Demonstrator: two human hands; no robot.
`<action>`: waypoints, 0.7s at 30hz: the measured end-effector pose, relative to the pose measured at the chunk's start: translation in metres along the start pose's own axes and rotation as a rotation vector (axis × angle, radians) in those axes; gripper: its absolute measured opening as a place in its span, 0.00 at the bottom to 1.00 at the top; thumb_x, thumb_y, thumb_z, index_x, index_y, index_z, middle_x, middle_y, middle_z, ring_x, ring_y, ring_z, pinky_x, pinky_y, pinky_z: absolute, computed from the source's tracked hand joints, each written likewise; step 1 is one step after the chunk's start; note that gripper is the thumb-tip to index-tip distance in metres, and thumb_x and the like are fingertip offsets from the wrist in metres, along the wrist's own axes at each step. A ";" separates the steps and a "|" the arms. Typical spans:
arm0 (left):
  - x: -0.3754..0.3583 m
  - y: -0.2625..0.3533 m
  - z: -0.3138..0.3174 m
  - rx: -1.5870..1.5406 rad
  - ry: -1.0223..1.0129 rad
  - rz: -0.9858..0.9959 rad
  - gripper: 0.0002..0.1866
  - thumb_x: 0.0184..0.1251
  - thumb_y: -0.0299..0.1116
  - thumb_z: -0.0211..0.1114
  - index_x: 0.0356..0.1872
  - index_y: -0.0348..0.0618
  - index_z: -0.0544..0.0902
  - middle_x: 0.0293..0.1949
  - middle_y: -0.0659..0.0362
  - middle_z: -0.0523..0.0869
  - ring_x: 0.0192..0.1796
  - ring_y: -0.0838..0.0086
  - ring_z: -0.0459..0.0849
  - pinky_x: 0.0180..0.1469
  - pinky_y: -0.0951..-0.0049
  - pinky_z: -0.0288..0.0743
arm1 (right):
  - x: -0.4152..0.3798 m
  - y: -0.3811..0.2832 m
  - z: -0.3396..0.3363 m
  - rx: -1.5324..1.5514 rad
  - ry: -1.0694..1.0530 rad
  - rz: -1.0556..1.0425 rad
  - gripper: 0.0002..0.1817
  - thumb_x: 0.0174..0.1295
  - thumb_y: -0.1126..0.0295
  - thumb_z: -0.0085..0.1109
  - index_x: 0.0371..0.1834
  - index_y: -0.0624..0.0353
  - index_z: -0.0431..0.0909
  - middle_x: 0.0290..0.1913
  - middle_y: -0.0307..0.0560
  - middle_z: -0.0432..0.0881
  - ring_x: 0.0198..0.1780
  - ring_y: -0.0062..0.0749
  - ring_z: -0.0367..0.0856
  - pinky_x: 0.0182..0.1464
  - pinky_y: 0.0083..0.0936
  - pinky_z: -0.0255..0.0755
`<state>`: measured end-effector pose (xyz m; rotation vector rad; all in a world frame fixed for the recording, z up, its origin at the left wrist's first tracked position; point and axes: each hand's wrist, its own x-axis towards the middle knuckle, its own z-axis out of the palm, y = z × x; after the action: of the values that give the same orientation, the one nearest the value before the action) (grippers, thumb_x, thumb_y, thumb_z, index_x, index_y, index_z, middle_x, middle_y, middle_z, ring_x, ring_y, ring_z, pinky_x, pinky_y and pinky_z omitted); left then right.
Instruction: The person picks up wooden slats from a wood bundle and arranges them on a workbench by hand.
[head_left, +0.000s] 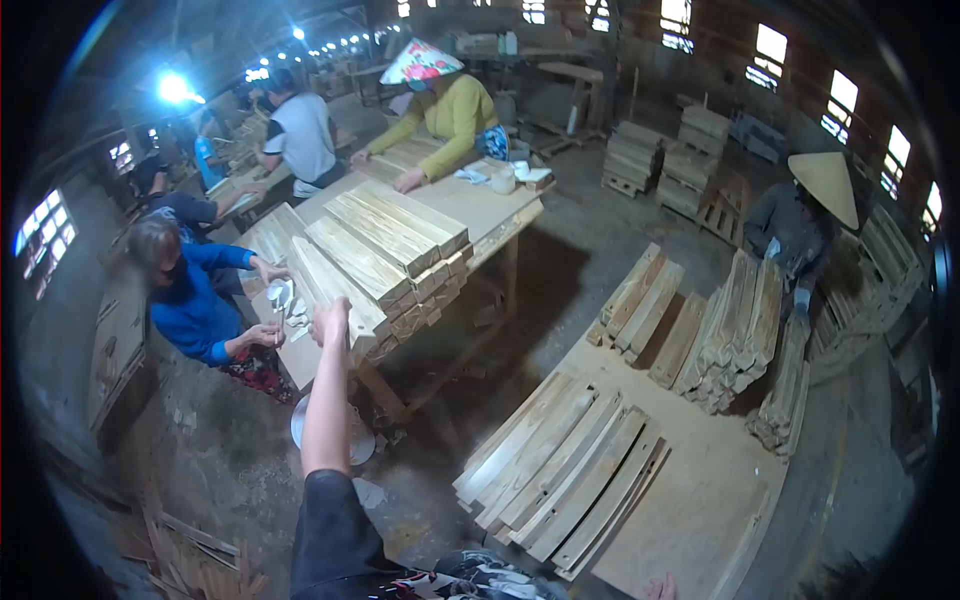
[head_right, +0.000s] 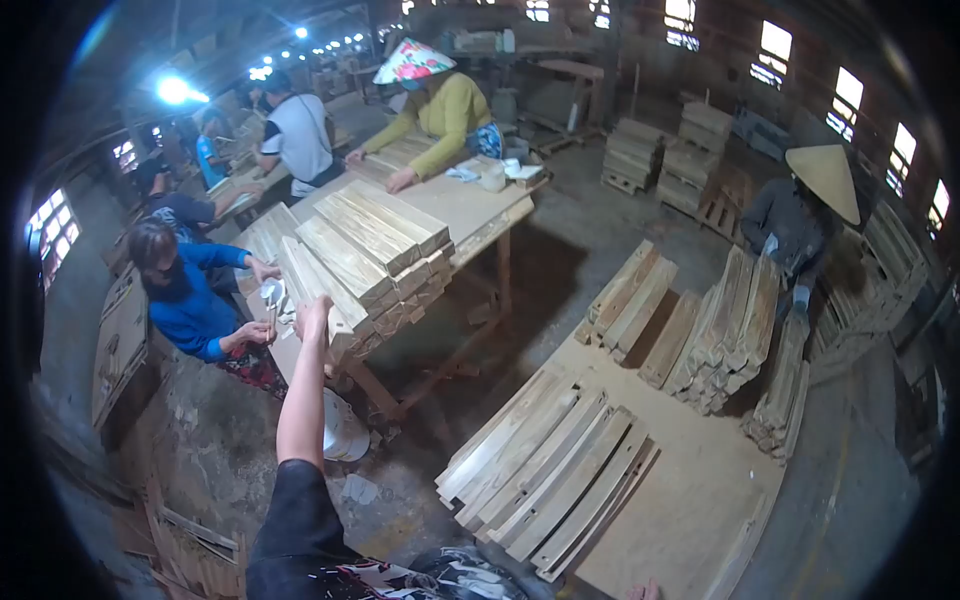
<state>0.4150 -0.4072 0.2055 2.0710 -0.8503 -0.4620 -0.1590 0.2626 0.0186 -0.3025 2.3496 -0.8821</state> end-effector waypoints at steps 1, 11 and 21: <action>0.005 0.012 0.014 0.093 0.020 -0.010 0.46 0.55 0.54 0.70 0.74 0.42 0.68 0.68 0.31 0.69 0.72 0.39 0.67 0.72 0.48 0.62 | -0.009 0.003 0.009 0.008 -0.008 0.045 0.30 0.74 0.52 0.56 0.71 0.60 0.70 0.59 0.54 0.81 0.57 0.48 0.83 0.63 0.44 0.75; -0.019 -0.059 0.053 0.431 0.135 0.765 0.48 0.64 0.63 0.69 0.74 0.36 0.68 0.72 0.33 0.68 0.76 0.39 0.61 0.77 0.50 0.56 | -0.172 0.137 0.084 0.301 -0.161 0.901 0.38 0.71 0.46 0.61 0.74 0.62 0.66 0.54 0.58 0.81 0.55 0.50 0.83 0.57 0.44 0.80; 0.022 -0.052 0.055 0.514 0.262 0.839 0.44 0.61 0.64 0.71 0.70 0.41 0.75 0.68 0.26 0.68 0.69 0.37 0.71 0.70 0.48 0.67 | -0.206 0.106 0.137 1.076 -0.334 0.808 0.46 0.69 0.29 0.47 0.73 0.60 0.68 0.57 0.54 0.82 0.53 0.46 0.84 0.57 0.41 0.78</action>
<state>0.4191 -0.4311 0.1306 1.9052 -1.6661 0.5179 0.0880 0.3539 -0.0385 0.8074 1.2138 -1.3382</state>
